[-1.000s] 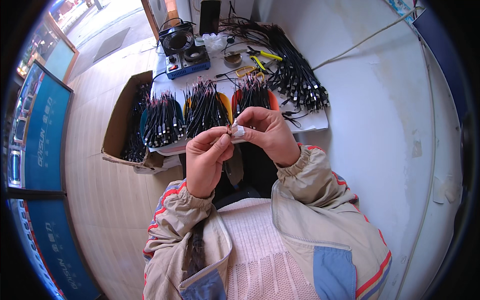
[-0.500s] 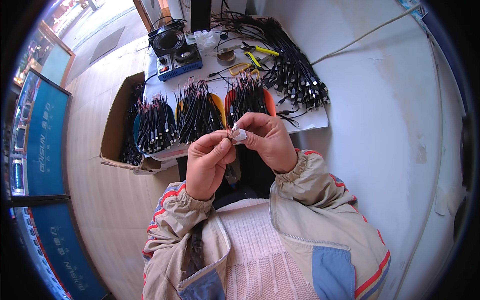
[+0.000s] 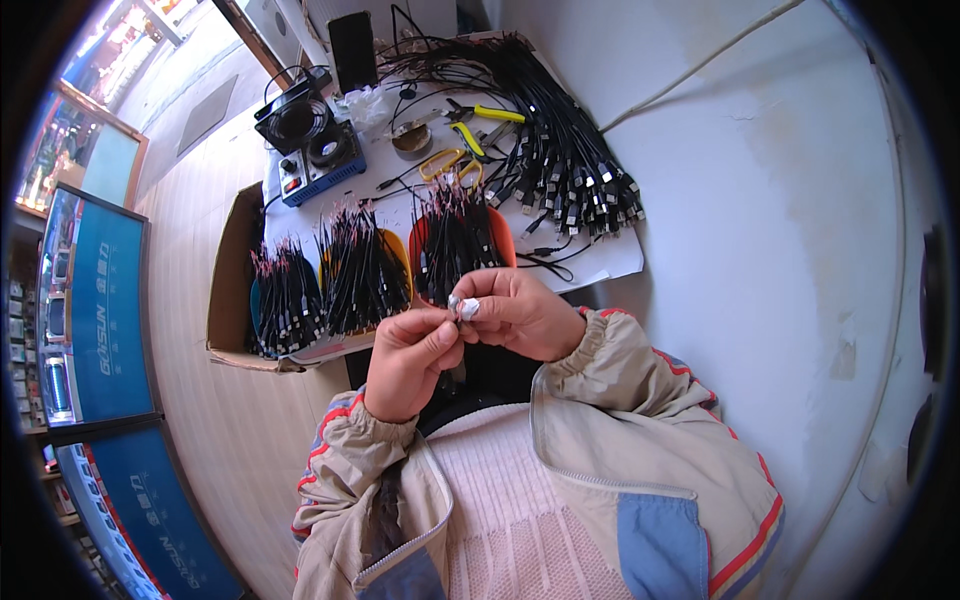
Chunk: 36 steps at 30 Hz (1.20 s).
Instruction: The person repeatedly picks up black cables, attaches small white connectors to their ends, and places the finished cables into a cardboard box. The process is performed one at a time in a repetitive cycle.
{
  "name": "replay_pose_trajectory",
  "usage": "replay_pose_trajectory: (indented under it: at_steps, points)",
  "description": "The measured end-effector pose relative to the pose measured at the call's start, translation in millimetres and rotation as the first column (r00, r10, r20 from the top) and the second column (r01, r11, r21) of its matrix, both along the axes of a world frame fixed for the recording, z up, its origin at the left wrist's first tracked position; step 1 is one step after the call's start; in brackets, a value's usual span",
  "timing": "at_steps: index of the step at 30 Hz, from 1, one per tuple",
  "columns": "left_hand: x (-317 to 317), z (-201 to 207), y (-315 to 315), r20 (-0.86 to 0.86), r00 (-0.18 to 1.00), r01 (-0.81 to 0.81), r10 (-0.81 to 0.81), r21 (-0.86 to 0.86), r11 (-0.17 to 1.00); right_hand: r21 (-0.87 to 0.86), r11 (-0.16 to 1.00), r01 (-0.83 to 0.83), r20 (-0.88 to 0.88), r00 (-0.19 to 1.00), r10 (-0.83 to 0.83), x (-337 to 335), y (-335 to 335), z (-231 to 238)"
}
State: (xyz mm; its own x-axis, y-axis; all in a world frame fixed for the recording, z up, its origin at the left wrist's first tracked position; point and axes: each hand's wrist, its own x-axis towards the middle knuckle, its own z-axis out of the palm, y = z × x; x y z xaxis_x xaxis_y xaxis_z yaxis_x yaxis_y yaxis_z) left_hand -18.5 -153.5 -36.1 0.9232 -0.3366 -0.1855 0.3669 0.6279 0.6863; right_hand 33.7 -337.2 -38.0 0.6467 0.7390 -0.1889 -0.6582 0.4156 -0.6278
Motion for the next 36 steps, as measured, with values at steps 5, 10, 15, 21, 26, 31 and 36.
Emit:
replay_pose_trajectory:
  at_steps: [5, 10, 15, 21, 26, 31, 36]
  points:
    - [-11.8, -4.9, -2.7, 0.161, 0.985, -0.123, 0.056, 0.445, 0.887, -0.150, 0.988, 0.033, 0.061, 0.998, -0.024, -3.2, -4.6, -20.5]
    - [-9.5, -6.7, 9.8, 0.186, 0.970, -0.229, 0.155, 0.492, 0.840, -0.433, 0.477, 0.765, 0.816, 0.558, -0.154, 53.1, 1.4, -43.2]
    - [-9.5, -8.0, 16.9, 0.222, 0.962, -0.244, 0.160, 0.426, 0.871, -0.550, 0.201, 0.811, 0.834, 0.546, 0.079, 92.7, 17.3, -58.4]
    - [-14.4, -11.7, 29.3, 0.192, 0.961, -0.260, 0.200, 0.373, 0.891, -0.477, 0.216, 0.852, 0.877, 0.479, 0.043, 88.7, 13.9, -55.0]
    - [-22.2, -13.0, 34.4, 0.192, 0.954, -0.280, 0.231, 0.291, 0.915, -0.526, 0.125, 0.841, 0.843, 0.497, 0.206, 96.1, 18.3, -61.7]
    - [-31.9, -11.3, 43.5, 0.207, 0.936, -0.333, 0.284, 0.261, 0.906, -0.461, 0.200, 0.864, 0.885, 0.463, 0.039, 91.2, 18.2, -50.0]
    - [-29.5, 2.3, 42.0, 0.274, 0.913, -0.371, 0.301, 0.258, 0.892, -0.269, 0.491, 0.829, 0.876, 0.422, -0.233, 60.7, 14.8, -0.9]
